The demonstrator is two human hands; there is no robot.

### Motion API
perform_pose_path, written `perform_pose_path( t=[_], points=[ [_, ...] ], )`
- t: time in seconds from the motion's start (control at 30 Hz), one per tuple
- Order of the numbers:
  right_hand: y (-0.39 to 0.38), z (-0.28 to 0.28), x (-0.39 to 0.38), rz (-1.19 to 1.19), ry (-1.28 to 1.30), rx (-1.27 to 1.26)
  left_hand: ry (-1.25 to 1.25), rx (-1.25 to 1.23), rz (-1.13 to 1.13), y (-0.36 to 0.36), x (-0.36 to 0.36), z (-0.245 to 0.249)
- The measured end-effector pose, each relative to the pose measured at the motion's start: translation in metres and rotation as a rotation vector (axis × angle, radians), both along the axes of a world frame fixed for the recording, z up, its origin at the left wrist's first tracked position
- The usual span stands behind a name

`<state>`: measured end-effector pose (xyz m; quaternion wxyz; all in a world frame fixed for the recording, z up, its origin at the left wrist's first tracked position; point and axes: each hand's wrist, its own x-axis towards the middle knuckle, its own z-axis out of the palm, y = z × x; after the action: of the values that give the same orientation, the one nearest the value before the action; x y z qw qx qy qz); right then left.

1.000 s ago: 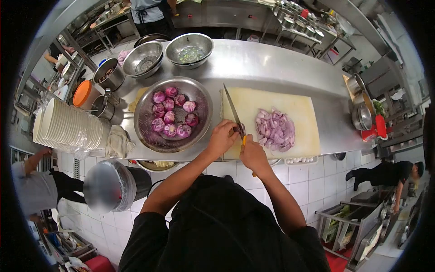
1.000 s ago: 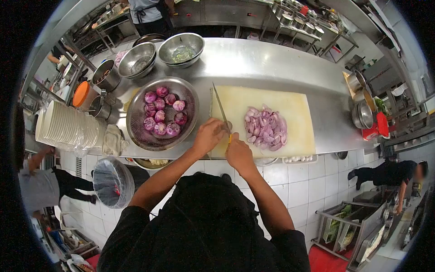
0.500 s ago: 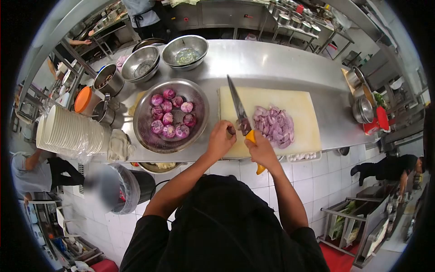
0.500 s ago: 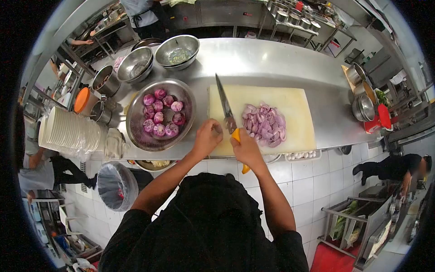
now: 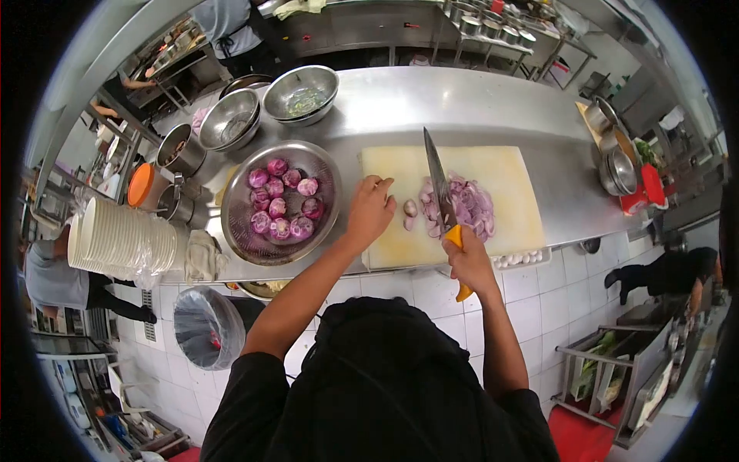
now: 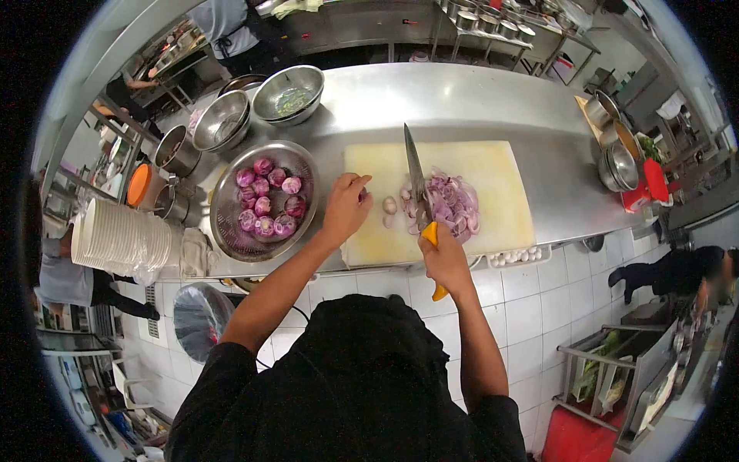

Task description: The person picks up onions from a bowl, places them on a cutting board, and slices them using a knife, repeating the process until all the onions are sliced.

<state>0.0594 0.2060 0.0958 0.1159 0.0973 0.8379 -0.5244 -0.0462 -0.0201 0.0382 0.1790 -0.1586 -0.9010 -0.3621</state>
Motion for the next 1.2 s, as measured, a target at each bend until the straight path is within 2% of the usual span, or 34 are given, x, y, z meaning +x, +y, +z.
perform_pose_path(
  t=[0.1, 0.2, 0.4, 0.5, 0.6, 0.73, 0.8, 0.9, 1.0, 1.2],
  points=[
    [0.004, -0.001, 0.008, -0.028, 0.005, 0.007, -0.143, 0.012, -0.075, 0.022, 0.006, 0.004],
    [0.005, 0.000, 0.014, -0.058, -0.039, -0.015, -0.245, -0.156, -0.083, 0.039, 0.004, -0.010],
    [-0.004, -0.008, 0.024, -0.048, -0.063, -0.035, -0.102, -0.098, -0.081, 0.019, 0.025, -0.012],
    [-0.016, -0.022, 0.024, 0.034, -0.045, -0.002, -0.011, -0.147, -0.162, -0.004, 0.052, -0.018],
    [-0.028, -0.041, 0.023, 0.097, -0.042, 0.023, -0.006, -0.100, -0.257, -0.016, 0.078, -0.002],
    [-0.039, -0.051, 0.022, 0.120, -0.028, 0.062, -0.032, 0.055, -0.206, -0.024, 0.092, -0.010],
    [-0.038, -0.048, 0.023, 0.091, -0.038, 0.065, -0.064, 0.120, -0.130, -0.030, 0.091, -0.013],
    [-0.033, -0.045, 0.021, 0.057, -0.042, 0.110, -0.022, 0.129, -0.148, -0.035, 0.089, -0.015],
    [-0.027, -0.037, 0.021, 0.073, 0.140, 0.305, 0.003, 0.141, -0.185, -0.033, 0.079, -0.021],
    [-0.032, -0.012, 0.010, 0.085, 0.119, 0.337, 0.003, 0.144, -0.159, -0.007, 0.055, -0.029]
  ],
)
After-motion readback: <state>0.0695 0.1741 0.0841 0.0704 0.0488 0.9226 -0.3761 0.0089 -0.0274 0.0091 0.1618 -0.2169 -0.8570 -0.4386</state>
